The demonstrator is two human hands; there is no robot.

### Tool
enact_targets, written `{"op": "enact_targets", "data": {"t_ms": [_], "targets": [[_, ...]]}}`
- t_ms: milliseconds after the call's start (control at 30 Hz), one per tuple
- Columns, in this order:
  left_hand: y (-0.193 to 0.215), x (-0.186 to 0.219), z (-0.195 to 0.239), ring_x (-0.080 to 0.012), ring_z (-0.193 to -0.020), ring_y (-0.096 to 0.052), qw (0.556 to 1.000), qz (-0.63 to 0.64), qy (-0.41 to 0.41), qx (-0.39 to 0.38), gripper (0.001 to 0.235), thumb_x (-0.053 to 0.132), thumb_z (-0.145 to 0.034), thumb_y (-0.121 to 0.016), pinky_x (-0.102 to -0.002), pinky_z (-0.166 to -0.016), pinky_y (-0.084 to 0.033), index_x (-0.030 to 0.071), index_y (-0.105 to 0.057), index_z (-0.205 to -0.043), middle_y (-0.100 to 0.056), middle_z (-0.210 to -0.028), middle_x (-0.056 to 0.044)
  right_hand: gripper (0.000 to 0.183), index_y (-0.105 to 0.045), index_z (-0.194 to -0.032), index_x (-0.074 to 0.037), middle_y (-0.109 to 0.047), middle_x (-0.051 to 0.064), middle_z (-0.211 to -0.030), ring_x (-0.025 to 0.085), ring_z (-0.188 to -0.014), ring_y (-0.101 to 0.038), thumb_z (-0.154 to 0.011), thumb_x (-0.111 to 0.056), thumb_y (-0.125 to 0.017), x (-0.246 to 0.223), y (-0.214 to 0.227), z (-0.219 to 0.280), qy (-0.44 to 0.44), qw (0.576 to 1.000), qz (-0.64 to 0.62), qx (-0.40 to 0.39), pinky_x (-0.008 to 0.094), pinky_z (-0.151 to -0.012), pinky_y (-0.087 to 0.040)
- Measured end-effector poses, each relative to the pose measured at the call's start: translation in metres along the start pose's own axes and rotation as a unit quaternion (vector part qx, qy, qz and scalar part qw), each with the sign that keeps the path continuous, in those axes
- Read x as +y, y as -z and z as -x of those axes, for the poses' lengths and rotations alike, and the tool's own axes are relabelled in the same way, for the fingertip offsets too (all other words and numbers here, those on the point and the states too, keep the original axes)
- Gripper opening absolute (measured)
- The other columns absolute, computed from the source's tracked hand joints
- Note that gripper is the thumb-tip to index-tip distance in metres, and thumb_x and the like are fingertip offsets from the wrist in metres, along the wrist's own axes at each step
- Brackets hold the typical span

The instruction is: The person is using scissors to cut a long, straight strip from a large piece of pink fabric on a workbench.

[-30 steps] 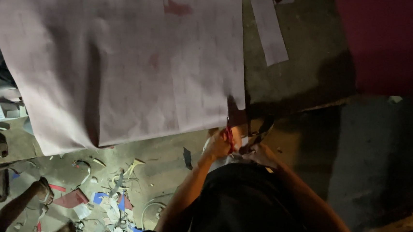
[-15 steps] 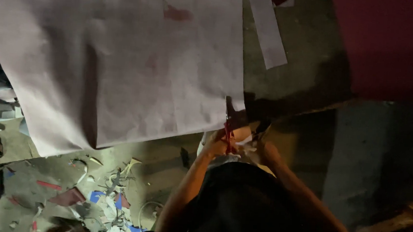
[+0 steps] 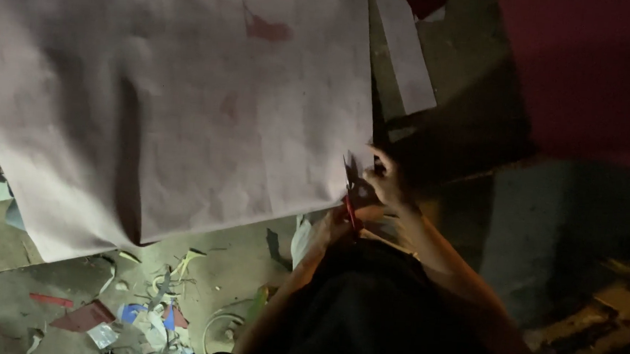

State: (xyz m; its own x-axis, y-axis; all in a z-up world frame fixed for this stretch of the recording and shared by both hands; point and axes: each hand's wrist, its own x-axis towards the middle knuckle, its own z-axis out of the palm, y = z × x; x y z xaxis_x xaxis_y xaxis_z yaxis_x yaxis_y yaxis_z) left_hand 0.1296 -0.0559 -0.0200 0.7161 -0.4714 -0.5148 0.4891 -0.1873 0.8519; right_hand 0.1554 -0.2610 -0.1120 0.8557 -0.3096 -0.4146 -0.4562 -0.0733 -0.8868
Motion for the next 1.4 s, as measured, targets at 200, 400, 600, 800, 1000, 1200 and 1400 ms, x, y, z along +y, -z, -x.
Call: {"op": "enact_targets", "data": {"t_ms": [200,400,600,800,1000,1200,1400], "targets": [[-0.016,0.018,-0.022,-0.0379,-0.110,-0.073,0.994,-0.072,0.072,0.031,0.025,0.022,-0.081,-0.065,-0.043,-0.095,-0.055,0.008,-0.078,-0.098,-0.078,-0.099,-0.019,0.056,-0.076,-0.137,-0.021,-0.069,0.015,-0.138,0.025,-0.133,-0.058,-0.083,-0.009,-0.079,0.010,0.025,-0.004,0.033,0.998,0.004,-0.061,0.042,-0.118,-0.038],[-0.016,-0.032,-0.052,-0.0312,-0.101,-0.073,0.927,0.350,-0.121,-0.054,0.065,0.011,-0.075,-0.094,-0.048,-0.075,-0.066,0.001,-0.062,-0.131,-0.074,-0.122,-0.015,0.053,-0.073,-0.141,-0.020,-0.064,0.014,-0.147,0.023,-0.138,-0.054,-0.089,-0.019,-0.080,-0.036,0.036,0.016,0.042,0.994,-0.002,-0.098,0.043,-0.122,-0.035],[-0.014,0.016,-0.047,-0.0340,-0.123,-0.069,0.955,-0.249,0.158,-0.020,0.065,0.045,-0.075,-0.075,-0.048,-0.104,-0.055,0.026,-0.064,-0.137,-0.077,-0.122,-0.010,0.054,-0.069,-0.144,-0.014,-0.062,0.023,-0.147,0.036,-0.142,-0.051,-0.091,-0.012,-0.078,-0.069,0.031,0.023,-0.001,0.996,-0.016,-0.085,0.049,-0.124,-0.032],[-0.006,0.092,-0.055,-0.0295,-0.112,-0.074,0.966,-0.211,0.150,-0.008,0.038,0.044,-0.075,-0.070,-0.047,-0.093,-0.061,0.028,-0.075,-0.110,-0.080,-0.106,-0.003,0.060,-0.067,-0.146,-0.019,-0.063,0.020,-0.147,0.032,-0.142,-0.052,-0.088,-0.013,-0.081,-0.050,0.038,0.017,0.002,0.995,0.016,-0.100,0.049,-0.125,-0.033],[-0.010,0.099,-0.043,-0.0343,-0.105,-0.076,0.975,-0.155,0.157,0.002,0.036,0.047,-0.082,-0.069,-0.047,-0.090,-0.060,0.022,-0.081,-0.105,-0.081,-0.100,-0.008,0.056,-0.067,-0.146,-0.019,-0.063,0.017,-0.147,0.028,-0.141,-0.052,-0.092,-0.010,-0.079,-0.064,0.039,0.016,0.011,0.994,0.027,-0.106,0.049,-0.126,-0.034],[-0.009,0.204,-0.038,-0.0356,-0.119,-0.071,0.966,-0.182,0.183,-0.022,0.048,0.051,-0.085,-0.060,-0.051,-0.099,-0.055,0.024,-0.073,-0.121,-0.078,-0.115,-0.008,0.055,-0.069,-0.141,-0.013,-0.067,0.019,-0.142,0.029,-0.136,-0.058,-0.088,-0.011,-0.083,-0.064,0.044,0.017,-0.011,0.994,-0.033,-0.099,0.052,-0.125,-0.034],[-0.002,0.105,-0.085,-0.0321,-0.107,-0.074,0.963,-0.206,0.175,0.007,0.038,0.048,-0.089,-0.067,-0.050,-0.092,-0.058,0.016,-0.077,-0.107,-0.078,-0.099,-0.013,0.036,-0.077,-0.114,0.010,-0.076,0.031,-0.106,0.033,-0.107,-0.070,-0.080,-0.002,-0.082,-0.089,0.038,0.017,0.084,0.996,-0.015,-0.033,0.049,-0.096,-0.057]]}}
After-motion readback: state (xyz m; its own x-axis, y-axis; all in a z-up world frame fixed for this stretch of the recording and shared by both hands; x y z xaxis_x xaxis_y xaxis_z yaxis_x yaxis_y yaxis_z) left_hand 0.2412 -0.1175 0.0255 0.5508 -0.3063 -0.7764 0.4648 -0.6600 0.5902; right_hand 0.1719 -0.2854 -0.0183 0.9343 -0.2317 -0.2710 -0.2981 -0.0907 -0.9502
